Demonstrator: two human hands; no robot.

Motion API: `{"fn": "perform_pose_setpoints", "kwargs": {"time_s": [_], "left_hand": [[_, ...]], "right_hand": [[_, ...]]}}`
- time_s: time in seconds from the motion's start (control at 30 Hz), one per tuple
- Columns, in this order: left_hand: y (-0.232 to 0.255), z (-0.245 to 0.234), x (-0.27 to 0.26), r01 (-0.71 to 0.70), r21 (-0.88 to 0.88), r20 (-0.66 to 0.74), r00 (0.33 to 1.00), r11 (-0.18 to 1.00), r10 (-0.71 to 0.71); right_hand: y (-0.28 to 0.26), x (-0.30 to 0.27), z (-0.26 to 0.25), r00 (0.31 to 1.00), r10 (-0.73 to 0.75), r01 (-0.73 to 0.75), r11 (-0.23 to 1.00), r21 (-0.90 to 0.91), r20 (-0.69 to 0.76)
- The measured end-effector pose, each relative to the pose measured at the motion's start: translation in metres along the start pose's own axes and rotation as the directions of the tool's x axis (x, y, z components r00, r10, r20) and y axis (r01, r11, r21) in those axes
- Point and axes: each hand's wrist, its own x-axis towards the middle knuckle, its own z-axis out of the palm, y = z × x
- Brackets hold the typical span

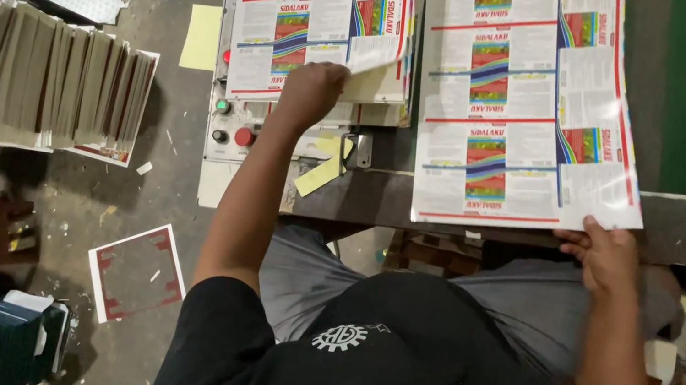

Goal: The person sits on the floor and repeatedly folds large printed sheets in half using a manual folding machine. They place each sheet into the machine, press down to fold it, and then remove the folded sheet, stacking it on the table.

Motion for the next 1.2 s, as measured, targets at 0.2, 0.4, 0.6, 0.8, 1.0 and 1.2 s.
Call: {"fn": "perform_pose_setpoints", "kwargs": {"time_s": [0.2, 0.4, 0.6, 0.8, 1.0, 1.2], "left_hand": [[0.033, -0.024, -0.021, -0.022, -0.070, -0.342, 0.940, 0.997, -0.004], [0.059, -0.014, -0.045, -0.028, -0.100, -0.428, 0.904, 0.995, -0.018], [0.122, 0.002, -0.074, -0.240, -0.277, -0.417, 0.902, 0.930, 0.109], [0.187, 0.045, -0.085, -0.272, -0.358, -0.131, 0.962, 0.893, 0.240], [0.171, 0.048, -0.087, -0.355, -0.336, -0.315, 0.915, 0.872, 0.251], [-0.006, 0.090, -0.114, 0.211, -0.207, -0.722, 0.626, 0.955, -0.294]], "right_hand": [[-0.020, 0.045, 0.049, 0.998, -0.047, 0.046, 0.998, 0.038, 0.031], [-0.028, 0.094, 0.066, 0.990, -0.123, 0.114, 0.986, 0.119, 0.071], [-0.012, 0.054, 0.097, 0.998, 0.041, -0.042, 0.999, 0.027, 0.047], [-0.015, -0.020, 0.172, 0.893, 0.058, -0.021, 0.996, -0.087, 0.446], [-0.017, -0.004, 0.164, 0.941, 0.025, -0.043, 0.998, 0.045, 0.338], [-0.021, 0.013, 0.075, 0.976, -0.130, 0.123, 0.991, 0.049, 0.174]]}}
